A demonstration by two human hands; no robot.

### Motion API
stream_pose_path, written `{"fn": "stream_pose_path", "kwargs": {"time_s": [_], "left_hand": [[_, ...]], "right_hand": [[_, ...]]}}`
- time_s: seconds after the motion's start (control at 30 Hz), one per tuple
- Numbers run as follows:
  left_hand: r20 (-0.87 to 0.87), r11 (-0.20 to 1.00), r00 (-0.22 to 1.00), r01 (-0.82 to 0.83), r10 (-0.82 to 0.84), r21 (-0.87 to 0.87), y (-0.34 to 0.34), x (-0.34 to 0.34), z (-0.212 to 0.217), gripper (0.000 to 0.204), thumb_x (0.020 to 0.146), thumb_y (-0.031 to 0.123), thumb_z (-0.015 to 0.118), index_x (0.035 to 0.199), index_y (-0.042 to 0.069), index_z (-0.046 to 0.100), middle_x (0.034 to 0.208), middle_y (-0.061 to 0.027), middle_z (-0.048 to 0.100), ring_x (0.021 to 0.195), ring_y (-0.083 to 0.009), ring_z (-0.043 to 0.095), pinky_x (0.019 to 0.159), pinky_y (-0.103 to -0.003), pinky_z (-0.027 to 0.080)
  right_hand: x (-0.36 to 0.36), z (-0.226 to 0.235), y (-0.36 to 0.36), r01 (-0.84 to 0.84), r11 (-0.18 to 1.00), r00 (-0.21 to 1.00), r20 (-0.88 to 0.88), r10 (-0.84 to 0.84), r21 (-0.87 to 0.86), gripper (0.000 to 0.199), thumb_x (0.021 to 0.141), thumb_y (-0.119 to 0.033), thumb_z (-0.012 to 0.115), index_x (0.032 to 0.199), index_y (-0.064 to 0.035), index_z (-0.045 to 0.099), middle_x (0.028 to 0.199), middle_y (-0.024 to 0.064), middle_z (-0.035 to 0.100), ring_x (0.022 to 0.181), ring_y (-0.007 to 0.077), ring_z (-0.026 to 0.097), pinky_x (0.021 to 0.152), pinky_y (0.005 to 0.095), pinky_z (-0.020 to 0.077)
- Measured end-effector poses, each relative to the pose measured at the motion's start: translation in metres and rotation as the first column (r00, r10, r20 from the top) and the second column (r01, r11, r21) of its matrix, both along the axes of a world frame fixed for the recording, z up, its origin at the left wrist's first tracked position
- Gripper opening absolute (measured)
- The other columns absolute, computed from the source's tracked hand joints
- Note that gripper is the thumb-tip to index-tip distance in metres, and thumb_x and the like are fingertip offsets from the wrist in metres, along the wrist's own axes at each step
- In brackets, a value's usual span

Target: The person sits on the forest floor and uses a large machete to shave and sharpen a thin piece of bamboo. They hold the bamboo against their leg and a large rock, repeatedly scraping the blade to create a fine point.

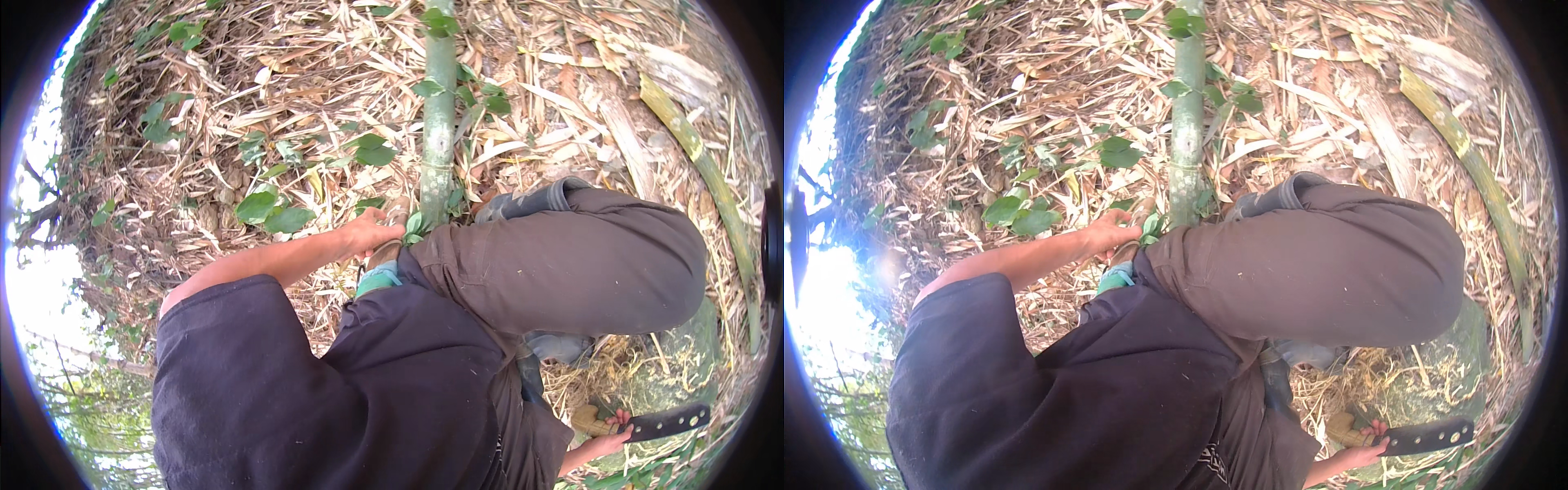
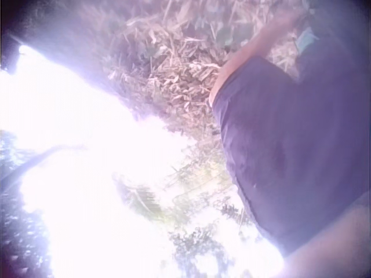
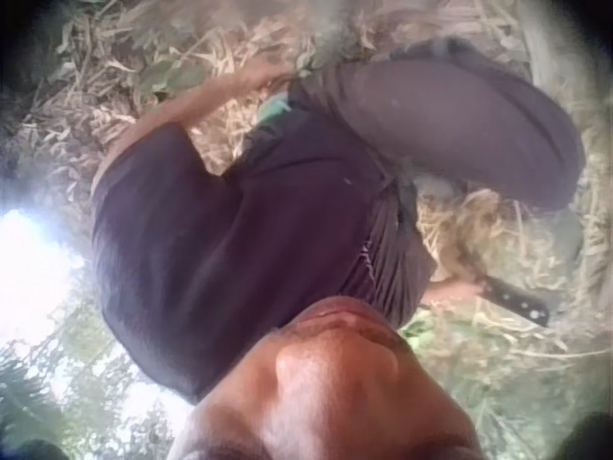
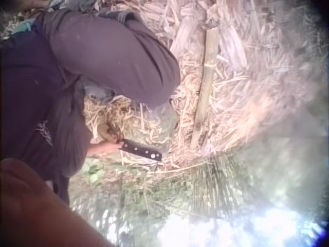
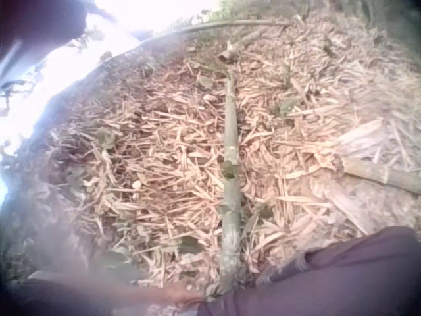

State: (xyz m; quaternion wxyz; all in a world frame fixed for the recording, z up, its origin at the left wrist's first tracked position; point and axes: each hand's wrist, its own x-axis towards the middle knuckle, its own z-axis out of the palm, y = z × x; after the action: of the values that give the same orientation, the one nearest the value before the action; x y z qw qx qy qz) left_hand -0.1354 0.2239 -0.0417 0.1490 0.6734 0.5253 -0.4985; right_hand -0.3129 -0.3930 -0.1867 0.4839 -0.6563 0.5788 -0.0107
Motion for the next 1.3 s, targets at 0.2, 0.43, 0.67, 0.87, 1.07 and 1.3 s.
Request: {"fn": "stream_pose_path", "kwargs": {"time_s": [0.2, 0.43, 0.67, 0.87, 1.07, 1.3], "left_hand": [[0.130, 0.950, 0.979, -0.187, 0.159, 0.249, 0.025, -0.031, 0.006, 0.103, 0.069, 0.055, 0.073, 0.146, -0.001, 0.035, 0.087, -0.0106, 0.061, 0.069, -0.0188, 0.058, 0.058, -0.034, 0.048], [0.163, 0.924, 0.968, -0.233, 0.191, 0.303, 0.054, -0.063, -0.010, 0.107, 0.068, 0.059, 0.072, 0.146, -0.003, 0.034, 0.112, -0.0202, 0.064, 0.091, -0.0255, 0.065, 0.078, -0.037, 0.053], [0.182, 0.940, 0.979, -0.146, 0.091, 0.310, 0.062, -0.056, -0.016, 0.107, 0.070, 0.061, 0.069, 0.146, -0.004, 0.033, 0.128, -0.0274, 0.059, 0.116, -0.0361, 0.061, 0.100, -0.040, 0.047], [0.210, 0.939, 0.972, -0.166, 0.104, 0.302, 0.065, -0.059, -0.024, 0.105, 0.070, 0.062, 0.069, 0.147, -0.002, 0.034, 0.127, -0.0262, 0.060, 0.117, -0.0354, 0.061, 0.102, -0.041, 0.047], [0.243, 0.941, 0.960, -0.205, 0.140, 0.268, 0.063, -0.050, -0.028, 0.100, 0.072, 0.052, 0.073, 0.147, -0.002, 0.035, 0.128, -0.0271, 0.057, 0.115, -0.0341, 0.061, 0.097, -0.039, 0.049], [0.238, 0.948, 0.965, -0.175, 0.111, 0.267, 0.067, -0.051, -0.029, 0.104, 0.070, 0.059, 0.073, 0.145, -0.003, 0.037, 0.127, -0.0262, 0.061, 0.115, -0.0334, 0.062, 0.101, -0.037, 0.047]], "right_hand": [[0.018, 0.024, 0.028, -0.064, 0.998, 0.996, -0.068, 0.065, 0.009, 0.043, 0.105, -0.031, 0.045, 0.102, 0.0068, 0.065, 0.090, 0.0114, 0.064, 0.072, 0.0173, 0.049, 0.070, 0.0317, 0.0415], [0.031, 0.053, 0.031, -0.287, 0.952, 0.883, -0.416, 0.220, -0.107, 0.052, 0.098, -0.041, 0.042, 0.095, -0.0004, 0.074, 0.093, 0.0139, 0.072, 0.084, 0.0305, 0.064, 0.074, 0.0444, 0.0472], [0.014, 0.041, -0.005, -0.244, 0.967, 0.941, -0.262, 0.215, -0.079, 0.048, 0.105, -0.037, 0.048, 0.108, 0.0087, 0.065, 0.099, 0.0143, 0.068, 0.078, 0.0180, 0.058, 0.068, 0.0316, 0.0462], [0.018, 0.037, 0.034, -0.693, 0.666, 0.632, -0.677, 0.376, -0.277, 0.062, 0.099, -0.053, 0.055, 0.110, 0.0058, 0.070, 0.083, 0.0144, 0.072, 0.068, 0.0214, 0.065, 0.059, 0.0364, 0.0507], [0.024, 0.022, 0.056, -0.925, 0.334, 0.373, -0.600, 0.707, -0.182, 0.050, 0.093, -0.042, 0.068, 0.109, 0.0049, 0.067, 0.078, 0.0147, 0.070, 0.059, 0.0210, 0.065, 0.051, 0.0364, 0.0513], [0.078, -0.002, 0.118, -0.998, -0.032, -0.064, -0.638, 0.767, 0.060, 0.042, 0.087, -0.031, 0.075, 0.108, 0.0037, 0.065, 0.092, 0.0202, 0.072, 0.076, 0.0294, 0.072, 0.067, 0.0415, 0.0588]]}}
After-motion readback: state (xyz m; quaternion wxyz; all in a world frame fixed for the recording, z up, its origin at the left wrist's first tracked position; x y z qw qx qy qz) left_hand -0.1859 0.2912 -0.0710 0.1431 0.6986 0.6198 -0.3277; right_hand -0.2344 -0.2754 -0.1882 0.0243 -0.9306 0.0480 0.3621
